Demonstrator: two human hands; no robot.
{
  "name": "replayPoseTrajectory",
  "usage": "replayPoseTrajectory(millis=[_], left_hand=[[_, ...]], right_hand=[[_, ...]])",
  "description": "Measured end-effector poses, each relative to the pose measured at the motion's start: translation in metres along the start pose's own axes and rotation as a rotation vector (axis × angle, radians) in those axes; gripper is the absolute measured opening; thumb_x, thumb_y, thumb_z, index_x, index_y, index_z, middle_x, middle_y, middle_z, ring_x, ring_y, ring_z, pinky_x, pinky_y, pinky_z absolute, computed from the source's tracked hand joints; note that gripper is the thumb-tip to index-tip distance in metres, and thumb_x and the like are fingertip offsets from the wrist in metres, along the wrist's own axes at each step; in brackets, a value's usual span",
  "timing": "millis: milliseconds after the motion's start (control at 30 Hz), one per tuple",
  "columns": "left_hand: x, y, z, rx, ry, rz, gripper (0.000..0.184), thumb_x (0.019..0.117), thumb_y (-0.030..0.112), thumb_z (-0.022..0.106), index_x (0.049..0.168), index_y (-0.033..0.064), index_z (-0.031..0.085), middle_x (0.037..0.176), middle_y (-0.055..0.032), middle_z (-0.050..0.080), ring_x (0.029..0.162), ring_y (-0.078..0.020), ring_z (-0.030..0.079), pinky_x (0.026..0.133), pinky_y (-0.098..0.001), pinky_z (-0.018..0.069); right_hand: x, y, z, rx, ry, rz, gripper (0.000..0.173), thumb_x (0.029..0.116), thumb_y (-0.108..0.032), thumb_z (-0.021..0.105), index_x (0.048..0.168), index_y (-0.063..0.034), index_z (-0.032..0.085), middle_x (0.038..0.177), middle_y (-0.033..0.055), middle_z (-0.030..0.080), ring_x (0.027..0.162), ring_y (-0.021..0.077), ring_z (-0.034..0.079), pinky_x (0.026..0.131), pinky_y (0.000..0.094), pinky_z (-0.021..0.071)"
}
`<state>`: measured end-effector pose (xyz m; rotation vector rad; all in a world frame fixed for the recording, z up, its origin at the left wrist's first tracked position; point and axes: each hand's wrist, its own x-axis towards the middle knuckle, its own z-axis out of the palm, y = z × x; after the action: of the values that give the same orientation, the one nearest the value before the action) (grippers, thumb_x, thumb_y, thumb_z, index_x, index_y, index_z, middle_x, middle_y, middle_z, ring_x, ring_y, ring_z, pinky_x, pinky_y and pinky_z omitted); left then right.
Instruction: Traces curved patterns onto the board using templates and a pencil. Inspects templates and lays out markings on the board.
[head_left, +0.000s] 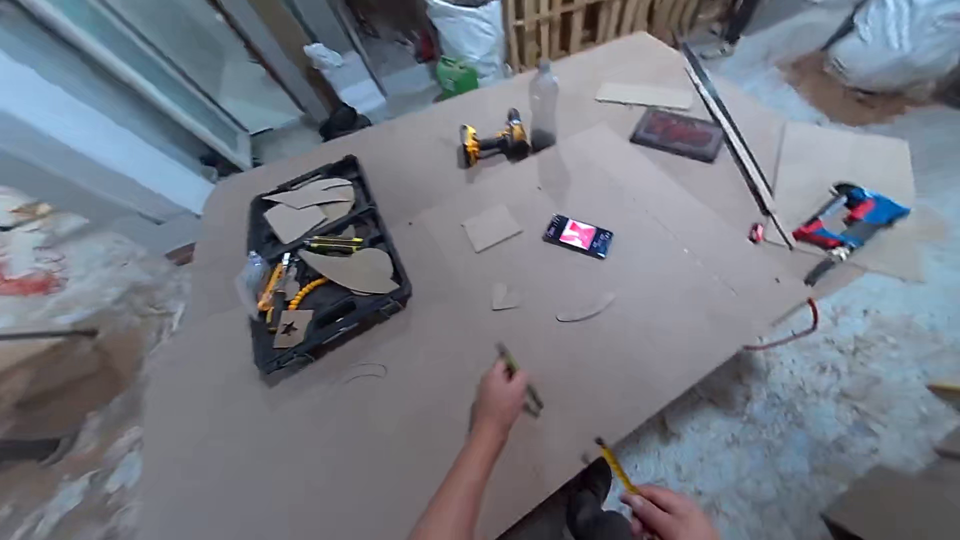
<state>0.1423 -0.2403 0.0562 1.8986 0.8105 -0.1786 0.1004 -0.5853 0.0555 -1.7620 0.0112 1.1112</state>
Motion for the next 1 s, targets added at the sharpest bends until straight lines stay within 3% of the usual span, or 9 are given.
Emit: replayPoseTrajectory(millis=[67, 133, 167, 200, 333, 467, 667, 867, 1000], left_hand=[[-0.043, -0.053, -0.020, -0.130, 0.071, 0.020, 0.028, 0.1008, 0.020, 0.047, 0.111, 0.0010, 0.064, 0.090, -0.0076, 0.073, 0.081, -0.0206, 0.073, 0.078, -0.0438, 0.0631], [-0.065, -0.085, -0.037, -0.199, 0.119, 0.054, 0.026, 0.0985, 0.014, 0.039, 0.105, 0.0001, 0.060, 0.080, -0.0062, 0.069, 0.068, -0.0191, 0.069, 0.064, -0.0387, 0.0620], [-0.069, -0.092, -0.042, -0.136, 0.119, 0.046, 0.024, 0.0977, 0.014, 0.041, 0.103, 0.0020, 0.061, 0.075, -0.0043, 0.065, 0.060, -0.0168, 0.063, 0.055, -0.0359, 0.0555], [-0.068, -0.093, -0.047, -0.029, 0.076, 0.029, 0.023, 0.0974, 0.017, 0.047, 0.106, 0.0040, 0.064, 0.074, -0.0045, 0.062, 0.059, -0.0173, 0.059, 0.055, -0.0380, 0.0516], [-0.044, -0.068, -0.048, 0.227, -0.300, 0.011, 0.043, 0.0947, 0.037, 0.070, 0.132, 0.0164, 0.066, 0.106, -0.0039, 0.074, 0.088, -0.0166, 0.071, 0.082, -0.0422, 0.0594], [-0.013, -0.057, -0.044, 0.334, -0.460, 0.060, 0.026, 0.0951, 0.036, 0.071, 0.109, 0.0143, 0.074, 0.093, -0.0019, 0.073, 0.083, -0.0149, 0.069, 0.081, -0.0410, 0.0578], [0.003, -0.050, -0.050, 0.509, -0.292, 0.071, 0.024, 0.0978, 0.035, 0.071, 0.102, 0.0120, 0.072, 0.083, -0.0085, 0.071, 0.079, -0.0267, 0.069, 0.075, -0.0550, 0.0563], [0.009, -0.046, -0.049, 0.532, -0.316, 0.102, 0.022, 0.0982, 0.032, 0.071, 0.104, 0.0112, 0.070, 0.082, -0.0086, 0.070, 0.077, -0.0262, 0.068, 0.074, -0.0545, 0.0559], [0.011, -0.052, -0.049, 0.452, -0.304, 0.063, 0.020, 0.1000, 0.031, 0.069, 0.103, 0.0118, 0.068, 0.074, -0.0063, 0.068, 0.064, -0.0227, 0.066, 0.062, -0.0480, 0.0559]], right_hand=[[0.023, -0.008, 0.031, 0.039, -0.117, 0.003, 0.033, 0.1033, -0.040, 0.060, 0.113, -0.0139, 0.077, 0.086, 0.0022, 0.076, 0.077, 0.0166, 0.072, 0.078, 0.0401, 0.0611], [0.044, -0.015, 0.063, 0.072, -0.204, 0.012, 0.034, 0.1030, -0.043, 0.059, 0.112, -0.0148, 0.076, 0.086, 0.0018, 0.077, 0.078, 0.0166, 0.073, 0.079, 0.0394, 0.0616], [0.050, -0.021, 0.075, 0.080, -0.226, 0.023, 0.035, 0.1033, -0.044, 0.058, 0.112, -0.0143, 0.075, 0.087, 0.0018, 0.077, 0.079, 0.0168, 0.074, 0.080, 0.0395, 0.0621], [0.053, -0.028, 0.085, 0.073, -0.233, 0.031, 0.035, 0.1038, -0.044, 0.057, 0.112, -0.0142, 0.075, 0.087, 0.0016, 0.077, 0.079, 0.0166, 0.074, 0.081, 0.0396, 0.0621], [0.062, -0.042, 0.108, 0.032, -0.190, 0.061, 0.036, 0.1043, -0.045, 0.055, 0.116, -0.0180, 0.075, 0.087, -0.0013, 0.077, 0.079, 0.0136, 0.074, 0.081, 0.0395, 0.0611], [0.067, -0.043, 0.124, 0.056, -0.122, 0.059, 0.036, 0.1052, -0.045, 0.054, 0.116, -0.0169, 0.074, 0.087, -0.0015, 0.077, 0.078, 0.0128, 0.074, 0.080, 0.0380, 0.0613], [0.041, 0.002, 0.121, 0.068, -0.002, 0.087, 0.033, 0.1024, -0.044, 0.059, 0.108, -0.0161, 0.074, 0.091, -0.0032, 0.076, 0.082, 0.0112, 0.071, 0.080, 0.0370, 0.0576], [0.041, 0.012, 0.120, 0.022, 0.050, 0.057, 0.029, 0.1047, -0.038, 0.055, 0.117, -0.0187, 0.072, 0.095, -0.0035, 0.075, 0.083, 0.0100, 0.070, 0.081, 0.0357, 0.0575], [0.042, 0.010, 0.126, 0.033, 0.087, 0.057, 0.028, 0.1041, -0.038, 0.055, 0.112, -0.0193, 0.074, 0.093, -0.0048, 0.075, 0.082, 0.0087, 0.070, 0.079, 0.0347, 0.0568]])
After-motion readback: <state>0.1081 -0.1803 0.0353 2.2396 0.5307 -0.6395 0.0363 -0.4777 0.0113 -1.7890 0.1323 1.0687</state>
